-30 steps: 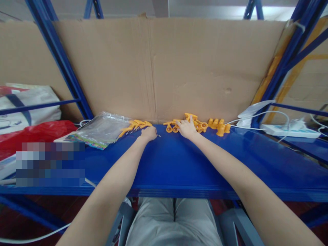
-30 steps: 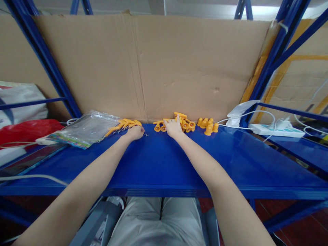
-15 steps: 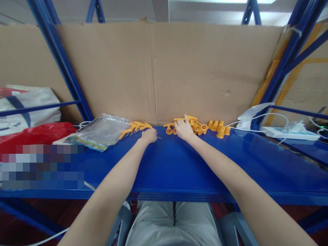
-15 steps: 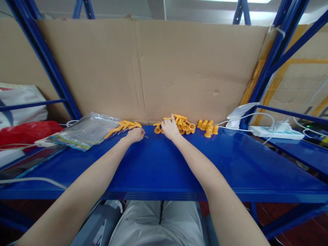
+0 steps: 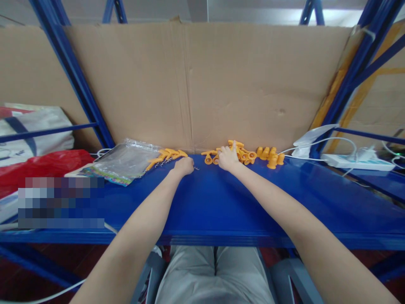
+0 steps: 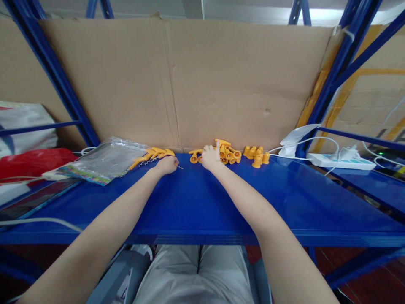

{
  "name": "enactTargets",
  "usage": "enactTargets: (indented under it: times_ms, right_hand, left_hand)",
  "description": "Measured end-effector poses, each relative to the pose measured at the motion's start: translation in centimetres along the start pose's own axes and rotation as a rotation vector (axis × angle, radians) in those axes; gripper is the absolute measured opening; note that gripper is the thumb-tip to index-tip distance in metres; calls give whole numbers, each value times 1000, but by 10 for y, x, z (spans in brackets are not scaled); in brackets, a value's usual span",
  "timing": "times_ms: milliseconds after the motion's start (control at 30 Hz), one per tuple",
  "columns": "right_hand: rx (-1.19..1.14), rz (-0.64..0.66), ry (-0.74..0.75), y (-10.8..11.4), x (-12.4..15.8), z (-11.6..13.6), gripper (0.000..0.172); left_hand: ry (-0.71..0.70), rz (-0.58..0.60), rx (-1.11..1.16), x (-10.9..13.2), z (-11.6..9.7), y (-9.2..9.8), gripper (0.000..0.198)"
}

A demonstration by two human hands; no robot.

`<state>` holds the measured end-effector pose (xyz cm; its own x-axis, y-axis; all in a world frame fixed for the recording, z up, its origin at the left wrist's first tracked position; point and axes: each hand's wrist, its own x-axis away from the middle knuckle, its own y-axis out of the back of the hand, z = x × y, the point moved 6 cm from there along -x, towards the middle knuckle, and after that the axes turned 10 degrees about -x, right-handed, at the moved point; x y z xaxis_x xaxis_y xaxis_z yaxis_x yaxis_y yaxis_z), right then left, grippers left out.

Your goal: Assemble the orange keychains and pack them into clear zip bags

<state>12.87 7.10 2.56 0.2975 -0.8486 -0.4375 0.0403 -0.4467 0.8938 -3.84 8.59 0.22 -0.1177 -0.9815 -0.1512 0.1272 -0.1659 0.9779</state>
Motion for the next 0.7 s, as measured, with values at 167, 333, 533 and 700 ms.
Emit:
enactTargets:
  times_ms: [167, 333, 533, 700]
  right_hand:
    - [-40, -105, -107, 18, -1, -45, 41]
    - [-28, -101, -389, 20, 15, -127, 39]
    - [-191, 23, -571, 3, 16, -190, 45]
    - [-304, 119, -615, -4, 7, -195, 47]
  left_hand:
    - [-18, -7, -12, -2, 0, -2, 39]
    - [-22, -13, -10, -5, 1, -4, 39]
    - [-21, 4, -21, -5, 1, -4, 39]
    - [-33, 20, -39, -3, 0, -2, 39]
